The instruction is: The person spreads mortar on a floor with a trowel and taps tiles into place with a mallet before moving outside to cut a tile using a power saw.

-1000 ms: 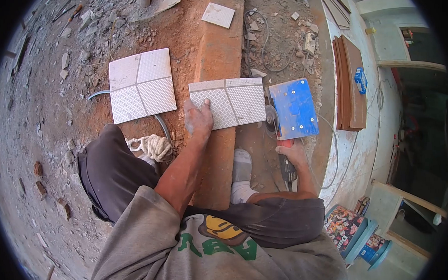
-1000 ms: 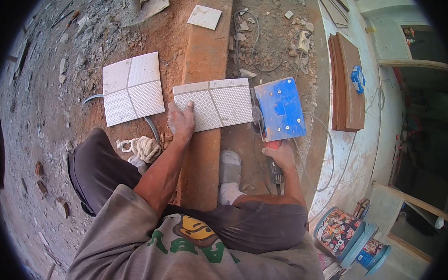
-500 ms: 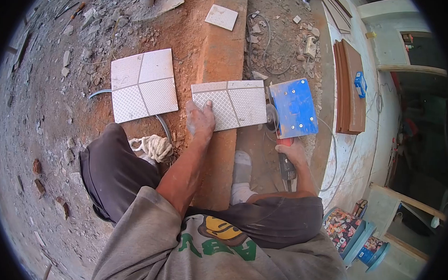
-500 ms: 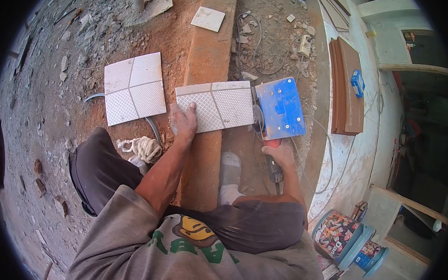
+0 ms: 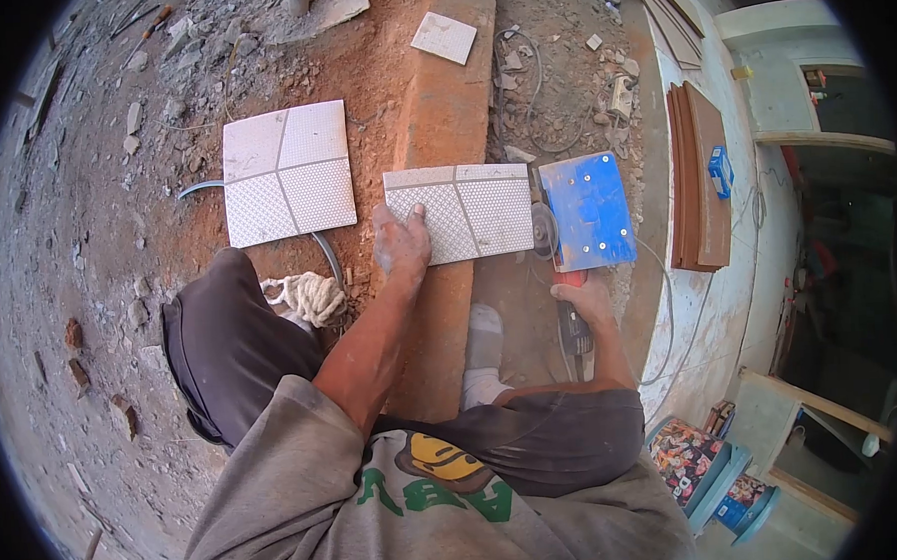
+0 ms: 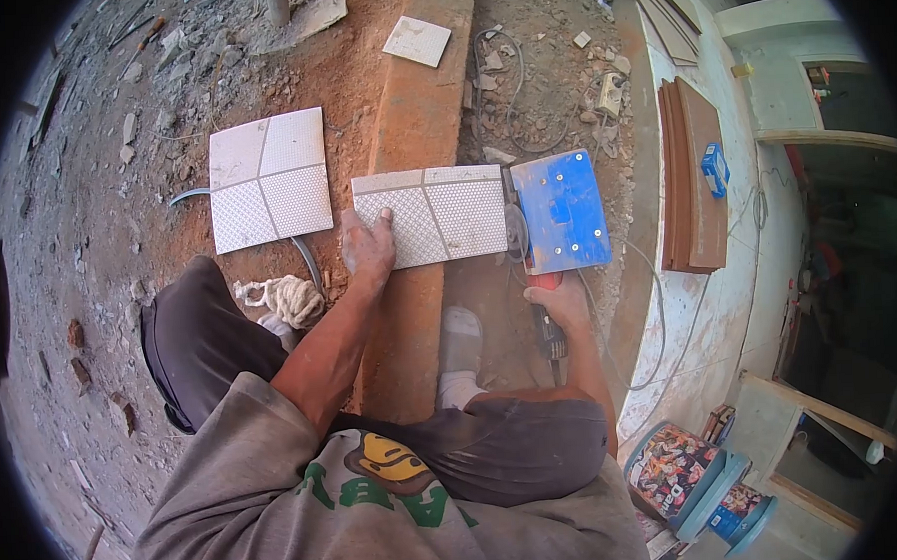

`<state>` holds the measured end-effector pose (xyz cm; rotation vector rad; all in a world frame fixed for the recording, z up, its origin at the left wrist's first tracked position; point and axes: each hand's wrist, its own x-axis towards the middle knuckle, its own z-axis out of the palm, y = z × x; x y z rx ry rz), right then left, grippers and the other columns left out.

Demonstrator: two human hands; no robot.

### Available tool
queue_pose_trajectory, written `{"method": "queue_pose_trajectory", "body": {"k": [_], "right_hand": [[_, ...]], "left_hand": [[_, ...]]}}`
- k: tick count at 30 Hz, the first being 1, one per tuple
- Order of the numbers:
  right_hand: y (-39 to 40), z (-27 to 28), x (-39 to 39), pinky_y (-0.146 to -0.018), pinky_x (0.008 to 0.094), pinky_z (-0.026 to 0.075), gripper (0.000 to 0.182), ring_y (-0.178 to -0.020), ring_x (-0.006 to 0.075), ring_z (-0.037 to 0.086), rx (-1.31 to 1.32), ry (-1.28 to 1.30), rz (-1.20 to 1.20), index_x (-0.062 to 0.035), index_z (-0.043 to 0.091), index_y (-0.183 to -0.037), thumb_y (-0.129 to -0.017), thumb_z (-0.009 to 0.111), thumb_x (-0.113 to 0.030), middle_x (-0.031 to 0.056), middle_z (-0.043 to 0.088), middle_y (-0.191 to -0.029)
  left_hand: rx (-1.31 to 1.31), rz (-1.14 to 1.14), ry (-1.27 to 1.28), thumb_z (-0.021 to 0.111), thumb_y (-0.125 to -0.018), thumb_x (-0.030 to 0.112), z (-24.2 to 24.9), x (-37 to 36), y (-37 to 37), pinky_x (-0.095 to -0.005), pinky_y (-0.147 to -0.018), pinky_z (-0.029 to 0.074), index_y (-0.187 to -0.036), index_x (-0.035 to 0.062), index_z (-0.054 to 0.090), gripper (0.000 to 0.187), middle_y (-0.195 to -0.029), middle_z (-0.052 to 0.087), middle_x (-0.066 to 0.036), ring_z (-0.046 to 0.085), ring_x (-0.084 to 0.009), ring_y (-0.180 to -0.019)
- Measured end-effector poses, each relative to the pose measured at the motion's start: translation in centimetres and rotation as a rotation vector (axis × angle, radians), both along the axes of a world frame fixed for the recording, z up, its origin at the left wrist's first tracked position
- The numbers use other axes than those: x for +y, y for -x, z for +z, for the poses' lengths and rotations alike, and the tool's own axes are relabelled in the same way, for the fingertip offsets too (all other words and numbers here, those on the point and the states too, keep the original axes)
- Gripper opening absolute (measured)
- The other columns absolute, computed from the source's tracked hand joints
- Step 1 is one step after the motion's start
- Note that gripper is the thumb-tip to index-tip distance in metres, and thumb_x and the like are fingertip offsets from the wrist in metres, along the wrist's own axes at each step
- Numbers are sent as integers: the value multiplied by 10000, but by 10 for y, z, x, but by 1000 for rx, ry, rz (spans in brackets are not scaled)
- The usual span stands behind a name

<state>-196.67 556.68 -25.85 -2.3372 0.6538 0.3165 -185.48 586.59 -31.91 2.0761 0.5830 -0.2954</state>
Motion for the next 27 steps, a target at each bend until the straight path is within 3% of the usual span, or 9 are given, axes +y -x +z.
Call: {"method": "queue_pose_trajectory", "body": {"k": [18,21,24,27], "right_hand": [[-20,18,18,-916,367,434,795,-1056,290,573,25,-17,-11,29,488,-1239,-565,770,-283,160,593,-1144],[-22,14,12,-899,364,446,766,-1032,282,584,108,-21,-26,33,505,-1221,-568,774,-264,155,599,-1129],[-23,6,7,-910,366,446,734,-1049,294,596,6,-46,-27,25,525,-1200,-564,774,-244,168,618,-1129],[-22,5,2,-904,359,447,739,-1031,255,581,61,-12,-26,18,509,-1226,-571,774,-197,134,596,-1137]], "left_hand": [[37,3,-15,601,-867,349,3,-1,-1,-471,-865,446,-1118,-2,429,464,-1110,558,-248,586,-415,-997],[47,-5,-14,600,-868,346,2,0,-1,-468,-866,446,-1123,-2,428,465,-1113,558,-247,585,-416,-999],[47,-3,-7,599,-868,347,1,-1,-1,-468,-866,446,-1125,-3,427,467,-1116,557,-247,585,-416,-999],[45,-7,-13,596,-870,349,5,-1,-1,-468,-866,446,-1126,-6,423,470,-1118,556,-247,585,-416,-1000]]}}
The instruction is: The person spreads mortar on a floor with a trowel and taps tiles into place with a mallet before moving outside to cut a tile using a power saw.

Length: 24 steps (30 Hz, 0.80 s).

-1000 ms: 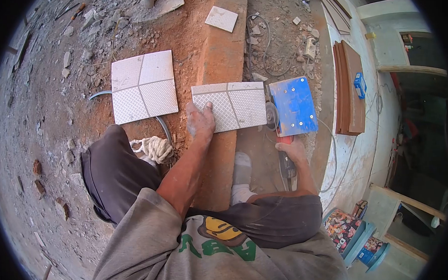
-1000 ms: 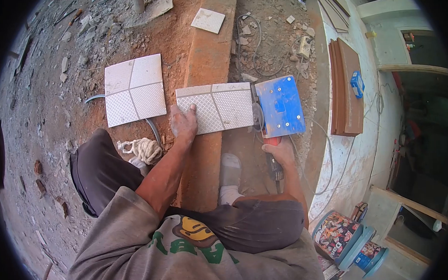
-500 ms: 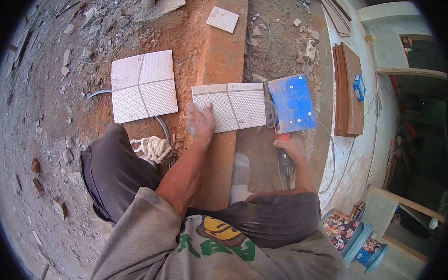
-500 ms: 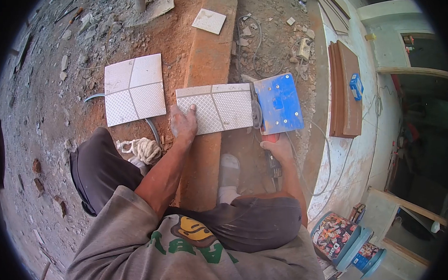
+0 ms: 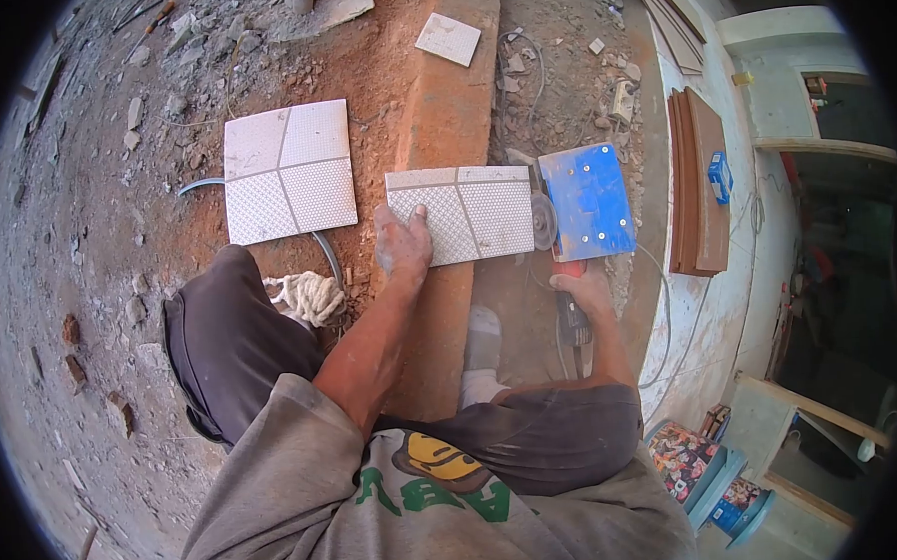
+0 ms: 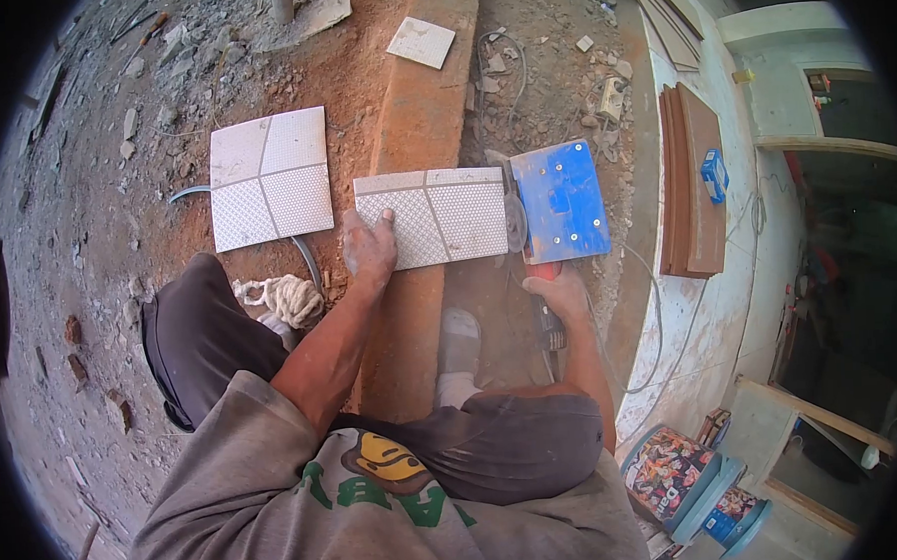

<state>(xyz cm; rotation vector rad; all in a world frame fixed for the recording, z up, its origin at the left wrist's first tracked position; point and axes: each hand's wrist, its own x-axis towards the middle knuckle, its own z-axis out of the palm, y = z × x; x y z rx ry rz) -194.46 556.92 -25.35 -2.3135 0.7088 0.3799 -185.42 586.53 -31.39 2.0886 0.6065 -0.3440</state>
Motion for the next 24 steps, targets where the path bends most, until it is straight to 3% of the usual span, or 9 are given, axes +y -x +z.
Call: {"method": "queue_pose_trajectory", "body": {"k": [8,14,24], "right_hand": [[24,-3,-6,-930,360,429,781,-1066,262,563,-77,-36,33,17,479,-1257,-569,771,-211,136,581,-1167],[11,16,9,-917,347,434,773,-1038,262,576,10,3,30,25,505,-1231,-563,777,-255,144,597,-1142],[-6,4,3,-916,354,437,745,-1032,262,575,-16,13,37,10,514,-1223,-568,770,-234,136,594,-1137]], "left_hand": [[2,5,-6,591,-875,363,-4,0,0,-479,-861,447,-1124,-7,417,479,-1117,552,-257,583,-429,-995],[21,2,10,597,-871,368,-5,-1,0,-475,-861,448,-1131,-6,421,488,-1122,548,-254,583,-422,-999],[3,26,10,611,-859,345,-3,-1,0,-476,-866,439,-1149,6,428,482,-1128,549,-227,568,-410,-1022]]}}
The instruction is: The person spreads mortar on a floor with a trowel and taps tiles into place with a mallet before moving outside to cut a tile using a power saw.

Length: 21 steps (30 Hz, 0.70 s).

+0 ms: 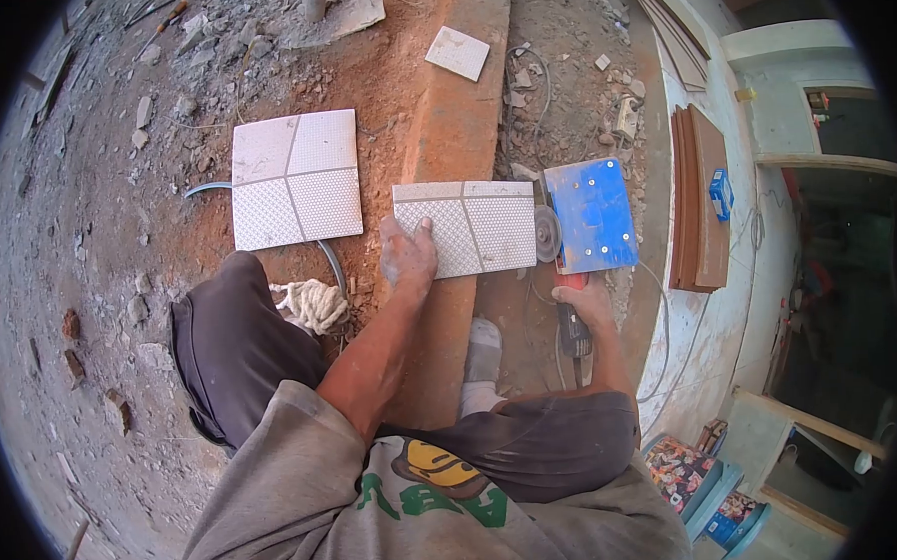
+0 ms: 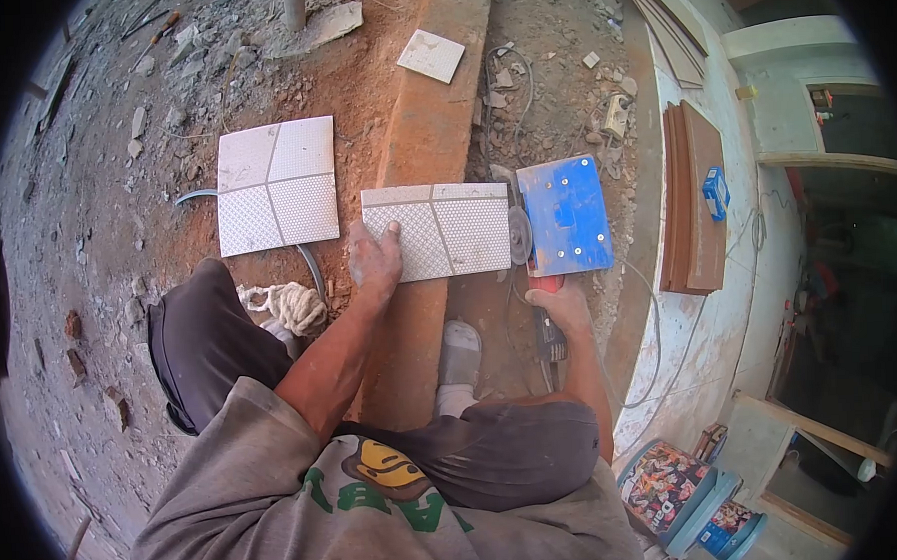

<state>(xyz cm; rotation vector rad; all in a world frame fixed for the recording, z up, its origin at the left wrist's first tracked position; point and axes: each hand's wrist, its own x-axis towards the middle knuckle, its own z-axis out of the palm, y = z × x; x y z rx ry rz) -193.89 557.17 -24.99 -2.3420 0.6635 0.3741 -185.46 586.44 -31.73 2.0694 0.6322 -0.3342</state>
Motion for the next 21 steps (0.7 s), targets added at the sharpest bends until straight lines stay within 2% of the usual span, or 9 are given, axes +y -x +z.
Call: {"method": "queue_pose_trajectory", "body": {"k": [3,12,14,17,21], "right_hand": [[-3,-1,0,-922,354,434,727,-1037,262,575,-90,-38,-15,12,525,-1210,-567,768,-227,136,595,-1132],[-13,11,11,-899,349,443,723,-1018,254,578,-24,-41,1,26,525,-1193,-571,768,-252,139,599,-1114],[-16,13,14,-865,362,466,633,-985,277,615,-34,-55,4,20,588,-1118,-580,766,-261,163,636,-1069],[-19,13,14,-855,361,469,609,-970,277,620,2,-36,-1,23,598,-1098,-582,760,-258,162,640,-1050],[-19,-2,2,-857,361,469,629,-970,278,619,-48,-39,26,26,586,-1116,-580,759,-255,164,638,-1054]], "left_hand": [[2,1,7,612,-858,343,0,-1,-1,-473,-874,434,-1148,5,431,481,-1133,545,-226,561,-407,-1034],[5,4,11,619,-855,334,0,0,0,-471,-874,435,-1145,3,433,477,-1133,543,-230,563,-408,-1026],[15,7,13,620,-855,332,1,-1,-2,-472,-873,436,-1145,4,433,476,-1130,544,-231,565,-409,-1021],[19,11,3,619,-857,332,2,-1,-1,-474,-866,440,-1144,9,433,471,-1127,545,-232,570,-410,-1012],[-6,3,-9,614,-859,336,-1,-1,-1,-476,-861,442,-1141,6,432,471,-1127,548,-233,572,-412,-1012]]}}
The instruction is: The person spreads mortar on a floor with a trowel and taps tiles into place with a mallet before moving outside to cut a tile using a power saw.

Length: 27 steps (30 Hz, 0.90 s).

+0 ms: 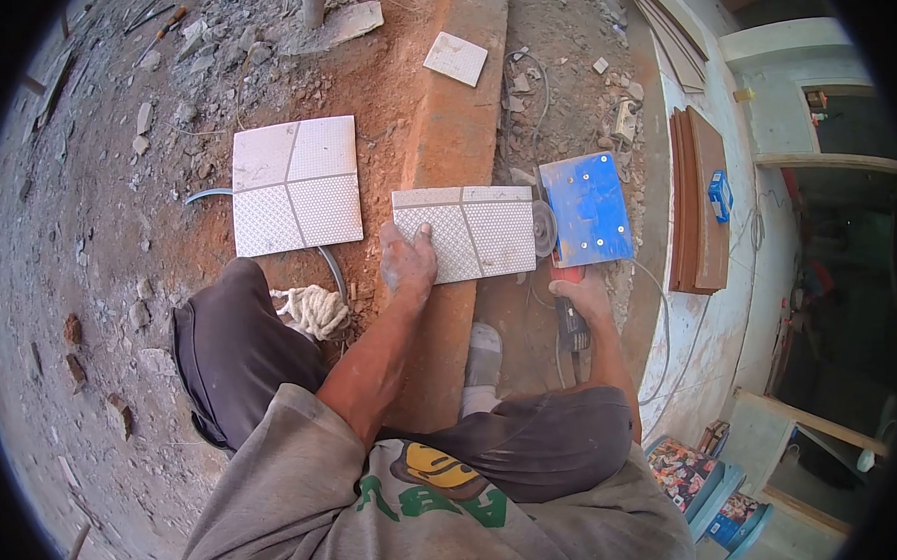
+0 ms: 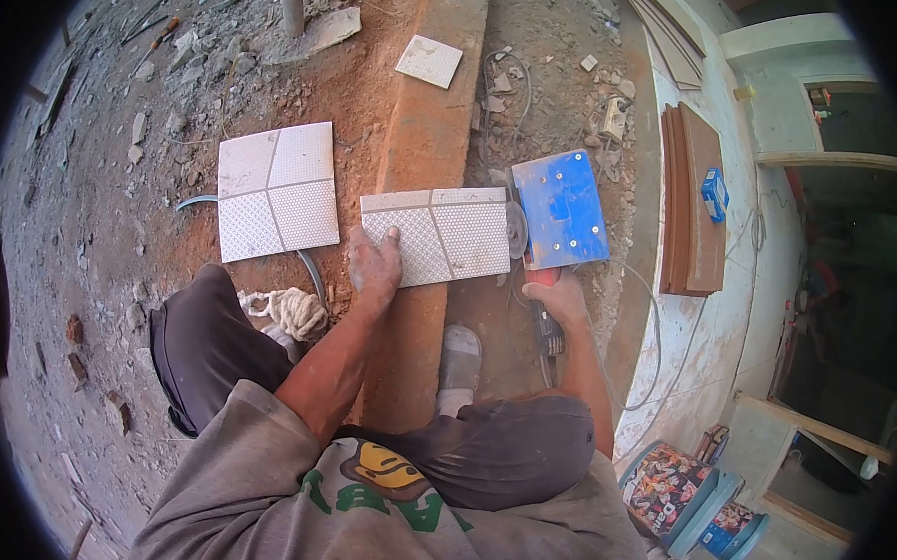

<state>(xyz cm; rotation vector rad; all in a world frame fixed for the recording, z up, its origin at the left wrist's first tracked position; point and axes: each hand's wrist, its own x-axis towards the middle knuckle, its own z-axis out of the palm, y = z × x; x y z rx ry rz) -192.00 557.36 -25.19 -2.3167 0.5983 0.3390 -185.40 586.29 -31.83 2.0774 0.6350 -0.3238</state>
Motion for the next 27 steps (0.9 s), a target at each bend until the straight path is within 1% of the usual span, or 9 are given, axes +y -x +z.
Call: {"method": "queue_pose_trajectory", "body": {"k": [9,12,15,17,20,22,27], "right_hand": [[-8,-3,-3,-868,363,467,685,-990,284,615,-25,0,-7,27,558,-1153,-570,774,-262,167,633,-1070],[-11,1,-2,-863,368,469,688,-980,287,619,10,20,0,22,560,-1154,-567,775,-265,171,635,-1063],[-14,-3,-3,-853,374,473,671,-962,293,625,-12,-1,-23,19,571,-1137,-570,772,-279,172,641,-1045],[-15,-3,-1,-847,374,474,658,-959,297,625,-118,42,2,18,575,-1125,-576,766,-289,169,641,-1042],[-20,-3,-5,-850,372,470,676,-976,301,617,-42,-31,12,19,563,-1139,-576,761,-300,173,634,-1060],[-22,-7,-7,-848,370,470,680,-974,302,616,-47,1,5,20,563,-1141,-574,761,-301,173,633,-1058],[-25,-7,-7,-837,367,472,673,-957,300,619,-88,48,14,22,576,-1129,-571,758,-307,173,636,-1041]], "left_hand": [[12,-6,10,614,-860,342,4,2,-1,-472,-859,443,-1104,-1,438,456,-1106,552,-239,576,-414,-995],[10,-2,20,615,-859,342,4,2,0,-471,-860,442,-1098,-1,442,452,-1106,551,-237,574,-411,-1002],[2,7,21,617,-858,338,5,1,0,-471,-863,440,-1104,2,444,451,-1110,551,-230,570,-406,-1010],[-4,12,18,617,-857,335,6,2,-1,-471,-865,438,-1111,5,444,451,-1113,551,-227,567,-403,-1014],[6,8,17,616,-857,329,3,1,0,-472,-866,436,-1119,11,445,447,-1117,551,-223,565,-401,-1019],[-83,29,36,603,-862,352,2,1,1,-503,-836,435,-1047,-21,441,447,-1041,565,-300,568,-457,-968],[-55,16,18,600,-863,366,1,1,1,-507,-836,432,-1064,-19,434,465,-1050,568,-292,568,-456,-968]]}}
